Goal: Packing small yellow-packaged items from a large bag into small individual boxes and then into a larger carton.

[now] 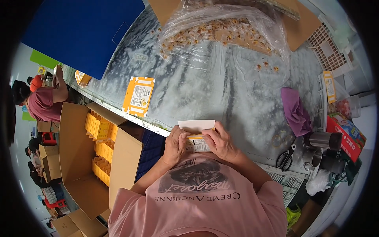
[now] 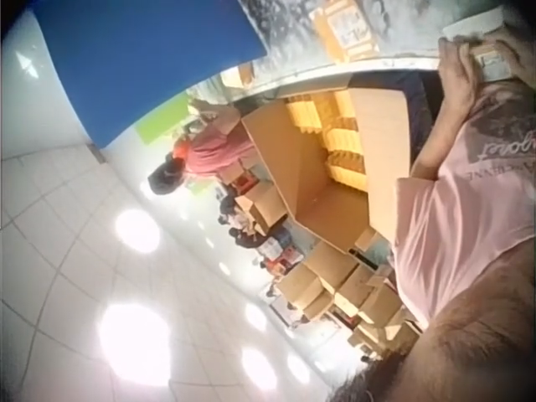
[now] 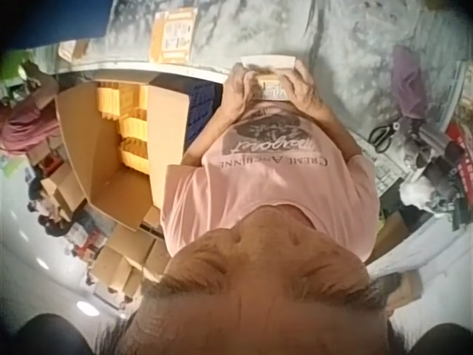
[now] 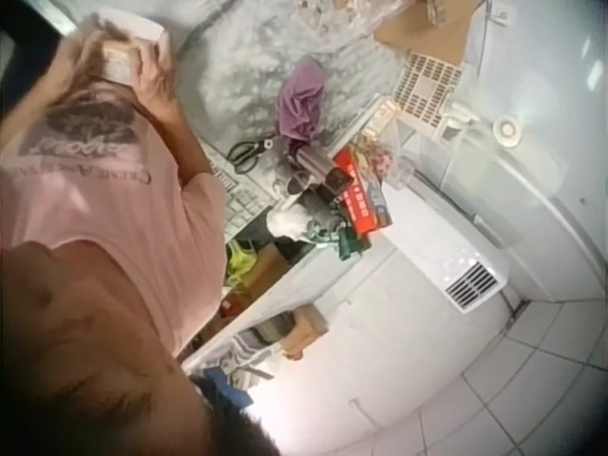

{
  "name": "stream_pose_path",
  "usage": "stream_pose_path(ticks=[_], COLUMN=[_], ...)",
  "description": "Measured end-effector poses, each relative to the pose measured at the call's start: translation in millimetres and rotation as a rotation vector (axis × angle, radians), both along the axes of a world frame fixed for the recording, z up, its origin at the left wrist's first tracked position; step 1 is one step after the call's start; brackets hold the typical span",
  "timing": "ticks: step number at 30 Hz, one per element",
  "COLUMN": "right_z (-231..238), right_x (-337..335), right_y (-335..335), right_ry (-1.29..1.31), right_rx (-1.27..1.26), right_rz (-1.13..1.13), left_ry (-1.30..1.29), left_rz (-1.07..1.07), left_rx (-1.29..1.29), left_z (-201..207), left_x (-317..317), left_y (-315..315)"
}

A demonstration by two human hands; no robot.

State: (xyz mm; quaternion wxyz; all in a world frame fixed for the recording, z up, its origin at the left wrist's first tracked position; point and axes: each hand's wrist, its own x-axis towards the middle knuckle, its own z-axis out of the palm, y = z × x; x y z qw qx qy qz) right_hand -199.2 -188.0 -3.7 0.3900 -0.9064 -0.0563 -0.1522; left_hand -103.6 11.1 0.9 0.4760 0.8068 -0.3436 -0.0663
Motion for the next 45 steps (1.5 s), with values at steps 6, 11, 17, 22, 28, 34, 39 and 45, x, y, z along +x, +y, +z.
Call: stream_pose_path(ticks=[6,11,17,22,28,34,39,45], right_z=[-33.7,-20.8,-3.1,7.4,12.9,-17.4,-14.0,-50.0], right_x=[2.6,41.9,81.4,116.7,145.9,136.2,130.5,139.2], right_y=[21.7,24.7,40.8,100.0,127.5,111.6,111.5,93.7], right_ry=[0.047,0.188,0.767,1.114,1.028,1.013,0.977,0.316], right_rx=[0.626,0.828,1.482,1.466,1.182,1.165,1.075,0.351], right_rz=[-0.216,-0.373,-0.053,0.223,0.271,0.135,0.027,0.056], left_ry=[0.278,0.176,-0.613,-0.593,-0.524,-0.395,-0.446,-0.598], left_rz=[0.032,0.033,-0.302,-0.164,0.594,0.867,0.843,0.846], left_rx=[-0.104,-0.042,0.425,0.427,0.454,0.701,0.671,0.808], left_z=[-0.8,20.7,61.8,98.8,114.9,10.7,-49.7,-101.7], left_x=[3.2,11.9,20.7,18.3,37.5,107.4,167.5,179.5], left_y=[-1.9,15.8,71.6,141.0,259.3,352.7,352.7,366.9])
